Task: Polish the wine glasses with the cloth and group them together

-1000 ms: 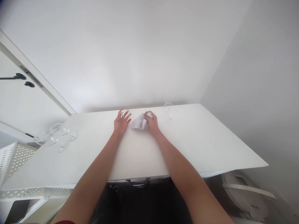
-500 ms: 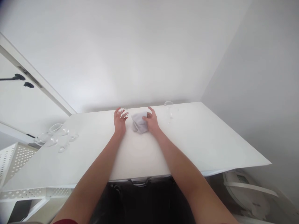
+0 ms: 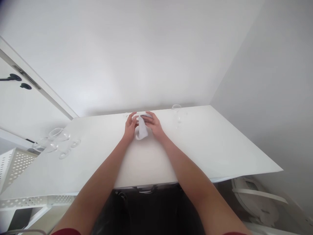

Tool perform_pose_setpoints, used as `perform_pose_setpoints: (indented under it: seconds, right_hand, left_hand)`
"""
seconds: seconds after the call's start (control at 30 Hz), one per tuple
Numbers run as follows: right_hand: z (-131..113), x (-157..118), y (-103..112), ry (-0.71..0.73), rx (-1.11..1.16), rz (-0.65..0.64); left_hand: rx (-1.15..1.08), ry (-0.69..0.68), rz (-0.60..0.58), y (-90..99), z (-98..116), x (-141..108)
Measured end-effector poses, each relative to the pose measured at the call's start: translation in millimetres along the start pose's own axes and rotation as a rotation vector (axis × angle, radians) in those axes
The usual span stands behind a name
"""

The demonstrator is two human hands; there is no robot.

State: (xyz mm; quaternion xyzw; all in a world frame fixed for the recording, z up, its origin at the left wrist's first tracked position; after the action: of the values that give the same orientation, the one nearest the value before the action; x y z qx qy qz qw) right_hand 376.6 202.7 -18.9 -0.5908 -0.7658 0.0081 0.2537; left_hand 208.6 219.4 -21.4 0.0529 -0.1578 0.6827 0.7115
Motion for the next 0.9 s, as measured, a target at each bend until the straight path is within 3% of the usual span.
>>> perform_pose_setpoints:
  seconds: [0.13, 0.3, 0.5, 0.67, 0.9]
  right_hand:
    - [-0.8, -5.6, -8.8, 0.065, -0.207, -0.086]
    - [3.6, -9.2, -16.3, -0.002, -0.408, -0.138]
    - [2.6, -4.7, -12.6, -0.067, -0.087, -0.112]
    - [6.4, -1.1, -10.0, -0.079, 0.118, -0.063]
    - [10.2, -5.2, -22.3, 0.049, -0.365, -0.088]
  left_hand:
    - [-0.038, 0.048, -0.031, 0.5, 1.8, -0.9]
    - [0.048, -0.007, -0.093, -3.4, 6.2, -3.8]
    - [0.031, -0.077, -0.214, -6.4, 9.6, -6.9]
    - [-0.054, -0.118, -0.192, -6.3, 13.8, -7.2]
    - [0.037, -0.046, -0.097, -2.7, 3.0, -3.9]
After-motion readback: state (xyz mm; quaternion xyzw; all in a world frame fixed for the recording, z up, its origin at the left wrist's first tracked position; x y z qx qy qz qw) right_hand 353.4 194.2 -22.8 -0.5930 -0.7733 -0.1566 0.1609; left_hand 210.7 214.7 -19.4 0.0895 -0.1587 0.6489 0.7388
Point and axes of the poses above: each hand's wrist, its own x-axis towards the middle knuckle, its own y-axis out of the back of the hand, z = x × y, the point moved 2 cm from there along x, towards the middle knuckle, and after that the axes turned 2 degrees about x, right-handed, at the moved point
